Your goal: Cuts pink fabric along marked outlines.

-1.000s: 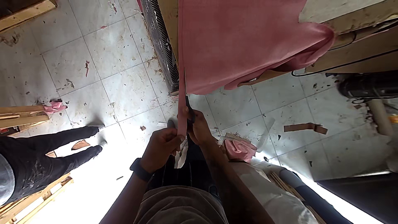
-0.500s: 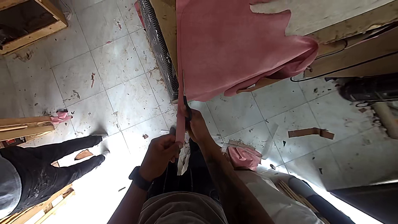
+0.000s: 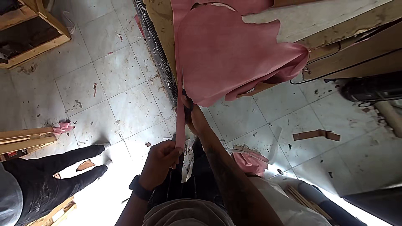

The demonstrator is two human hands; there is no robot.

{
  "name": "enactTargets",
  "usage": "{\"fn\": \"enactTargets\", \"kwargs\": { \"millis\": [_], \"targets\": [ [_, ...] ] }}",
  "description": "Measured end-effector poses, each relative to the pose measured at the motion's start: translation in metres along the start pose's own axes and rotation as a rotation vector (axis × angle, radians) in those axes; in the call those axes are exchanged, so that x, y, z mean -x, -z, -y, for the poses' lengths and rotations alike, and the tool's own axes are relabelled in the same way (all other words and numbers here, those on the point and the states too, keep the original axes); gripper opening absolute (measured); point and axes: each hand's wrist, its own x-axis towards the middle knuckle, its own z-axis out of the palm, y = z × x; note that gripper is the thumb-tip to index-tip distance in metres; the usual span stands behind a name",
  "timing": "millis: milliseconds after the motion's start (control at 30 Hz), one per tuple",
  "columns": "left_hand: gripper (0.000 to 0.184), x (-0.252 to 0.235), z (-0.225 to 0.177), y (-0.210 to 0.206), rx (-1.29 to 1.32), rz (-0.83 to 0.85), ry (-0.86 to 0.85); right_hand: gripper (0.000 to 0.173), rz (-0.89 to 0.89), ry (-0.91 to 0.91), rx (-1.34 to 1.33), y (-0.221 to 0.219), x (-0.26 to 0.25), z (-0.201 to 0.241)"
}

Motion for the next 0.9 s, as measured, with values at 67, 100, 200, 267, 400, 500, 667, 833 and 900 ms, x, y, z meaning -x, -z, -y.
{"fn": "enactTargets", "kwargs": {
  "millis": [67, 100, 200, 267, 400, 500, 667, 833, 900],
  "targets": [
    [0.021, 0.001, -0.001, 0.001, 0.008, -0.003, -0.008, 0.047, 0.001, 0.015, 0.007, 0.000, -0.001, -0.002],
    [0.021, 0.002, -0.001, 0.002, 0.005, -0.002, -0.009, 0.045, 0.001, 0.025, 0.004, 0.000, -0.001, -0.003],
    [0.021, 0.004, 0.000, 0.004, 0.000, 0.000, -0.010, 0.039, -0.020, 0.026, -0.017, 0.000, 0.001, -0.005],
    [0.021, 0.006, 0.000, 0.005, -0.002, -0.007, -0.009, 0.038, -0.037, 0.013, -0.028, -0.002, 0.001, -0.004],
    [0.022, 0.006, -0.001, 0.007, -0.002, -0.005, -0.014, 0.041, -0.032, -0.001, -0.046, -0.004, -0.006, -0.002],
    [0.022, 0.009, -0.002, 0.006, 0.007, 0.013, -0.020, 0.047, -0.015, -0.015, -0.038, -0.005, -0.017, 0.008],
    [0.021, 0.010, -0.005, 0.008, 0.014, -0.001, -0.036, 0.051, 0.013, -0.032, -0.039, -0.008, -0.032, 0.018],
    [0.021, 0.013, -0.005, 0.010, 0.021, 0.001, -0.050, 0.046, -0.018, 0.014, -0.015, -0.011, -0.034, 0.013],
    [0.021, 0.013, -0.004, 0.011, 0.010, -0.002, -0.050, 0.045, -0.034, 0.014, -0.026, -0.012, -0.035, 0.015]
  ]
}}
